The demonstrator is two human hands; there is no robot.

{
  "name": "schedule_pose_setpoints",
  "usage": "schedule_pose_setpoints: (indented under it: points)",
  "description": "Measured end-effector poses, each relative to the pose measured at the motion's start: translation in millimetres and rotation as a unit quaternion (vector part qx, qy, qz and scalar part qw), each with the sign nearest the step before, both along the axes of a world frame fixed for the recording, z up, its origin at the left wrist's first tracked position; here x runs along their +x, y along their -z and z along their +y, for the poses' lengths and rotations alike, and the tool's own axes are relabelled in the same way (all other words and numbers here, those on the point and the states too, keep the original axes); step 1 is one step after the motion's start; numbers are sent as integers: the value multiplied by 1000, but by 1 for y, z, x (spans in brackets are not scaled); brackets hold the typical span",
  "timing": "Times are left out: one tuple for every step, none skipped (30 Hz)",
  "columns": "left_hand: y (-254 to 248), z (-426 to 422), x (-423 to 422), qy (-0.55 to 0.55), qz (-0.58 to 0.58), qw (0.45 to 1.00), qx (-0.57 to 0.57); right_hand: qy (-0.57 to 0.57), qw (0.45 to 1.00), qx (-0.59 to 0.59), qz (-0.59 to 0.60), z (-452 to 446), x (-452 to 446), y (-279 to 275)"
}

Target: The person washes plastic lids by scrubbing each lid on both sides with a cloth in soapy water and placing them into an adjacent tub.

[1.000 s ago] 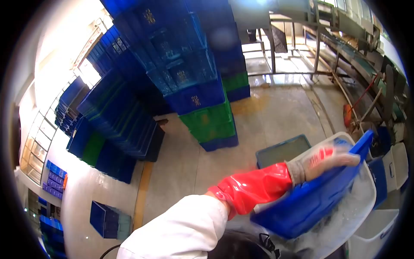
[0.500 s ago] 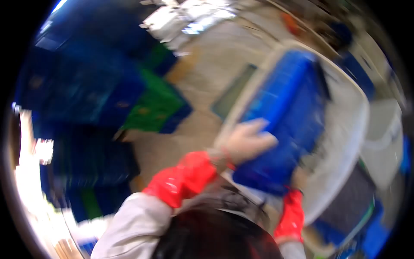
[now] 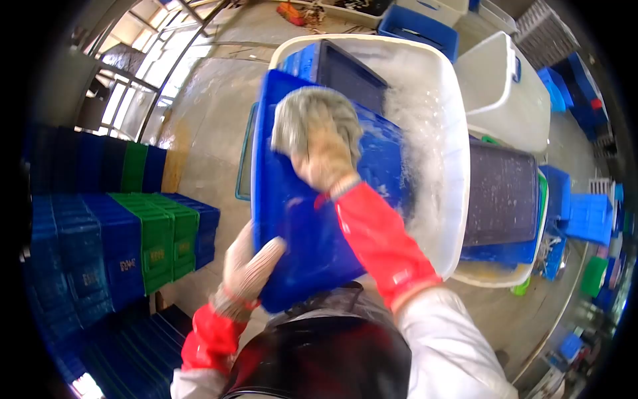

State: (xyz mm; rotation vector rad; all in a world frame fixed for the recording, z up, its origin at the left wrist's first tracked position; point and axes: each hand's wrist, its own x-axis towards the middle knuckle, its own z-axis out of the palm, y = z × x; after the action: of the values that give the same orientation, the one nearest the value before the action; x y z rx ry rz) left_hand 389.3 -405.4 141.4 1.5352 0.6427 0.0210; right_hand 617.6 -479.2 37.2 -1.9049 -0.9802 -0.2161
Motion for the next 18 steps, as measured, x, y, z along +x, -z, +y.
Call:
schedule_pose_setpoints:
  points:
    - [-15,8,-15,-12,-20,999,-24,75,997,8,-23,15,20,14]
    - [-39,11,-24,-56,-16,997,-56,111,992,-37,54,9,28,27]
    - [-52,17,-37,-72,-21,996,-47,141,978,-78,130,-1,37,34]
    - [-59,23,-54,-73,-20,997,4,148,952,-91,253,-20,32,29]
    - [-74,20,-61,-105,-37,994,-5,149,911,-105,371,-48,19,25]
    - [-86,15,-66,-131,-36,991,0,180,915,-130,336,-77,11,85]
    - [-95,11,-70,-157,-35,987,4,165,908,-181,341,-113,-8,106]
    - [-104,9,-70,-155,-36,987,5,148,898,-232,343,-149,-26,127]
    - [-114,6,-68,-150,-35,988,5,128,888,-281,342,-184,-45,146]
    - [-126,3,-60,-140,-32,989,15,84,861,-351,358,-206,-55,134]
    - [-147,-9,-43,-145,-51,988,16,44,829,-413,374,-221,-64,112]
    - [-162,-17,-32,-118,-60,991,31,59,835,-400,374,-232,-71,97]
    - [-173,-24,-21,-88,-71,993,46,80,830,-390,392,-240,-77,85]
    - [-186,-25,-9,2,-54,990,132,105,824,-376,411,-248,-83,76]
    - [-203,-36,7,31,-70,987,138,132,828,-355,414,-257,-87,68]
    - [-221,-48,24,159,-81,955,235,135,873,-284,373,-261,-90,62]
    - [-233,-62,42,279,-94,897,330,139,911,-213,325,-267,-93,58]
    - [-234,-79,60,338,-182,840,383,165,911,-194,324,-275,-96,56]
